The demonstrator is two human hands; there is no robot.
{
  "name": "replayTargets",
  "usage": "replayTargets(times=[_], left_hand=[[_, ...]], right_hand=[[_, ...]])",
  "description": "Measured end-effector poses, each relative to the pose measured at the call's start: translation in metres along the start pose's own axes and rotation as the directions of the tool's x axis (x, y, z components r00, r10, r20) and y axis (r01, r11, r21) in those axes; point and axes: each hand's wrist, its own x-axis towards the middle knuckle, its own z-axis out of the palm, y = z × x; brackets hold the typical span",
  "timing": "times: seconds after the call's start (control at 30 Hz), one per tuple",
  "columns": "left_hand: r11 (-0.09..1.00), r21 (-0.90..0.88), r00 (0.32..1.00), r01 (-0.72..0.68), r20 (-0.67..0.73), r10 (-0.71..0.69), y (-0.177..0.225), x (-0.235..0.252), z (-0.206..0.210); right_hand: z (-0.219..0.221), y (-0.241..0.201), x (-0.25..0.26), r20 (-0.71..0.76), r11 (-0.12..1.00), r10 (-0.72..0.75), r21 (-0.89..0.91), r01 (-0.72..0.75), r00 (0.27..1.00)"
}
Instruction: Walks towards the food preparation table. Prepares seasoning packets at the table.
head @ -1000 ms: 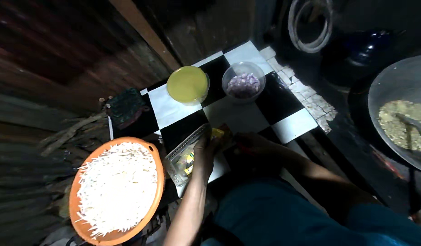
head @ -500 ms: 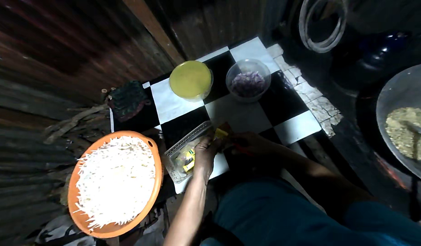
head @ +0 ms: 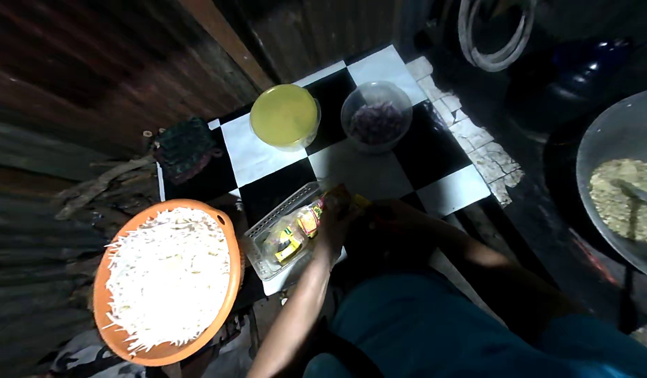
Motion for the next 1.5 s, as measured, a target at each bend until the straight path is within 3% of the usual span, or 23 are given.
replayTargets(times=[0.17,0.47,0.6,0.93,1.03,1.2,1.37,1.5], left_hand=[[0.985,0.163,0.997,-0.06,0.064,0.05,0.001,0.01,0.012],[0.975,0.221,0.991,-0.035,0.13,0.006,-0.003,0.026,0.029],[0.957,0.286,0.991,-0.048,0.136,0.009,0.002,0.025,0.029],[0.951,0.31,0.992,-0.008,0.122,-0.032,-0.009,0.028,0.033],[0.963,0.267,0.99,0.033,0.121,-0.067,-0.012,0.027,0.034],[0.991,0.118,0.981,0.065,0.175,-0.085,-0.019,0.024,0.032],[0.993,-0.026,0.984,0.111,0.142,-0.107,-0.018,0.019,0.026],[0.981,-0.178,0.992,0.079,0.112,-0.059,-0.012,0.013,0.02]], right_hand=[[-0.009,0.01,-0.006,-0.038,1.0,0.014,0.023,-0.013,0.999],[-0.018,0.05,-0.01,-0.103,0.995,-0.089,0.025,0.092,0.991],[-0.024,-0.001,-0.018,-0.052,0.984,0.147,-0.093,-0.152,0.988],[-0.025,0.01,-0.007,-0.028,0.984,0.153,-0.085,-0.155,0.988],[-0.029,0.02,-0.004,-0.121,0.97,0.222,-0.077,-0.232,0.967],[-0.041,0.031,0.001,-0.349,0.788,0.286,-0.443,-0.426,0.892],[-0.043,0.028,0.001,-0.38,0.725,0.23,-0.547,-0.418,0.896],[-0.034,0.011,-0.001,-0.427,0.734,0.008,-0.612,-0.296,0.904]])
